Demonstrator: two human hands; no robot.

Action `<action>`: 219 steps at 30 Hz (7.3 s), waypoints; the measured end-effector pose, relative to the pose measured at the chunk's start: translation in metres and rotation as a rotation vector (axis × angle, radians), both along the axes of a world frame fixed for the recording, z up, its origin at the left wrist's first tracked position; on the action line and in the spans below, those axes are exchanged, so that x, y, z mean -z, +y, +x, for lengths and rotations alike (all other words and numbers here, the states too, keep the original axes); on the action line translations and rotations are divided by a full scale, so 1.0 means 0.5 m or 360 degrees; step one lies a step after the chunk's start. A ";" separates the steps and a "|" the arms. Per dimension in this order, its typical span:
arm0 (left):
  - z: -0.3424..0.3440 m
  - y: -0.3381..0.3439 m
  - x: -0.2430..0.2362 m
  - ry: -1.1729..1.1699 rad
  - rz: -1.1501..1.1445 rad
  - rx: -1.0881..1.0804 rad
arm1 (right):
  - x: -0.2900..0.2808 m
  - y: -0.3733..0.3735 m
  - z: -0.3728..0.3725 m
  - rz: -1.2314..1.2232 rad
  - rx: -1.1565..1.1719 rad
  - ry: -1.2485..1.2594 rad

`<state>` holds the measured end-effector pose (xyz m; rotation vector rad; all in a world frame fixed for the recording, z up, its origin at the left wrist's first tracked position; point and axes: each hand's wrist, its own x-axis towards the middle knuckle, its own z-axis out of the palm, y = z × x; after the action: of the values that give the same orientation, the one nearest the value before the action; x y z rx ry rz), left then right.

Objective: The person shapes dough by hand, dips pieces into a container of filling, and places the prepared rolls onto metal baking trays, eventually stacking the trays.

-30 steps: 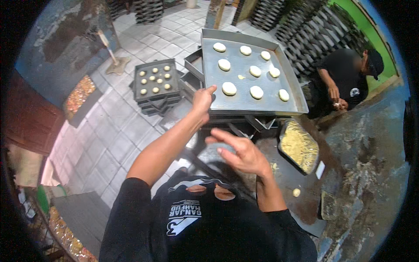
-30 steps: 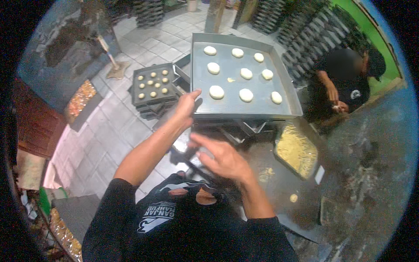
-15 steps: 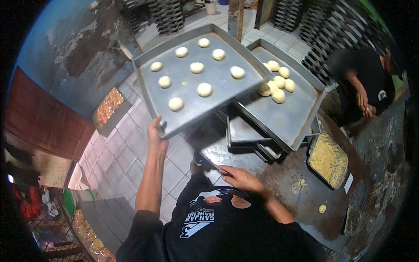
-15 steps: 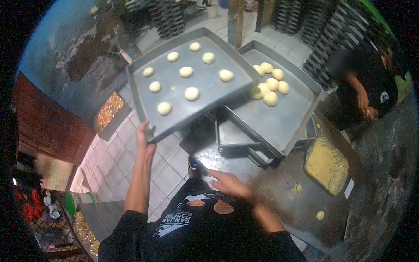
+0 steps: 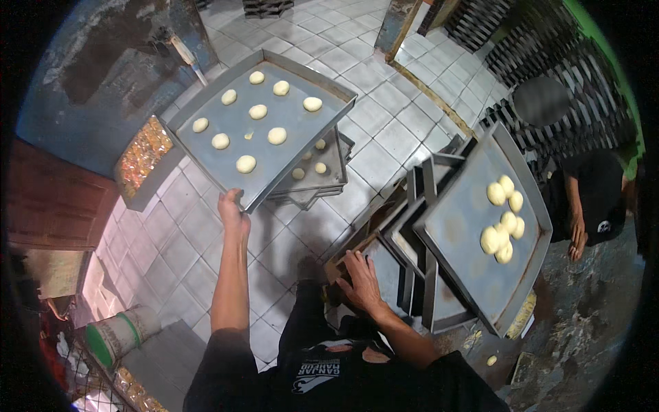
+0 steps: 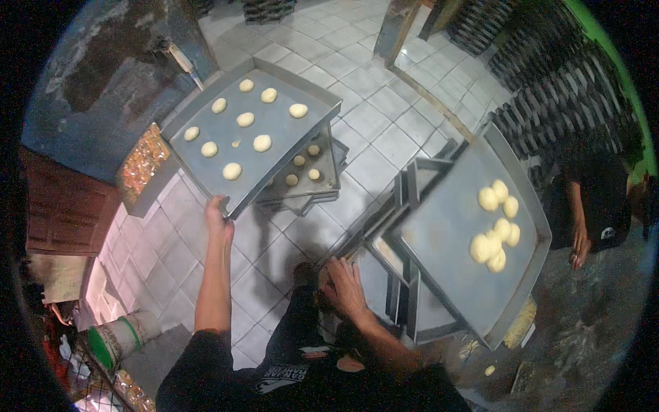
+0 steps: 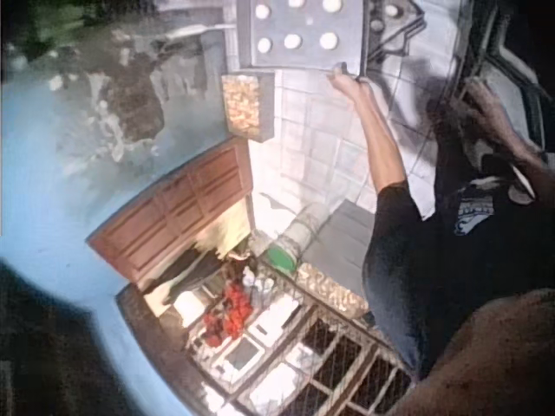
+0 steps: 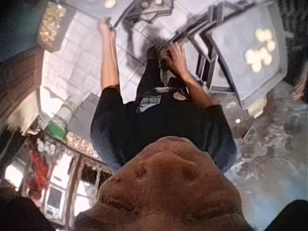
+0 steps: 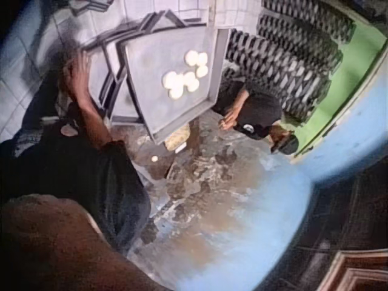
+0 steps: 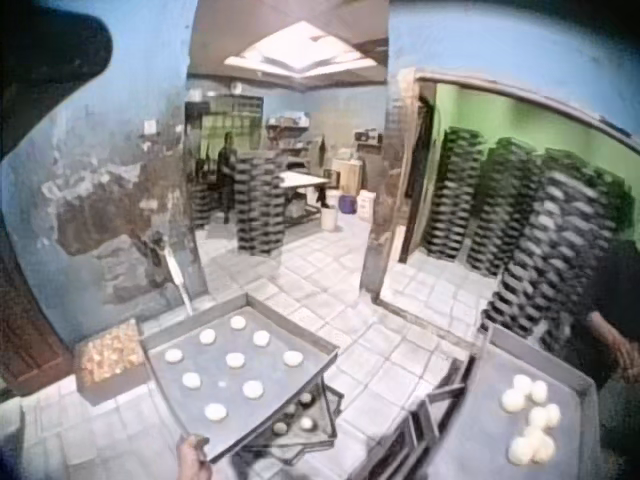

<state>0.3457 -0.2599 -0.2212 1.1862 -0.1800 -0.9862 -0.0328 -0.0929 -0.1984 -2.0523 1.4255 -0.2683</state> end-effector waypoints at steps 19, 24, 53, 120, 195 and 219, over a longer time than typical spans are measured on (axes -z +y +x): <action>-0.148 -0.218 0.624 0.0047 0.0801 0.0081 | 0.137 -0.072 0.047 -0.0038 -0.0075 0.0578; -0.128 -0.189 0.657 -0.0386 0.0864 0.0723 | 0.123 -0.063 0.059 -0.0032 0.0051 0.0527; -0.519 0.649 -0.109 -0.1419 -0.0333 0.1496 | -0.040 0.778 -0.361 -0.0032 0.0799 -0.0323; -1.436 1.097 -0.158 -0.1026 -0.0439 0.2733 | 0.106 0.903 -1.097 -0.0414 0.1847 0.0116; -1.596 1.065 -0.120 -0.0891 -0.0509 0.2418 | -0.241 0.906 -1.069 -0.0198 0.1225 -0.0571; -1.562 1.308 -0.320 -0.0793 -0.0734 0.2222 | -0.186 1.119 -1.010 -0.1039 0.1974 -0.1440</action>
<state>-0.4352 0.3942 -0.0612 0.7415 -1.7022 -1.6534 -0.5376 0.4667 -0.1055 -0.7887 1.8354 -2.0379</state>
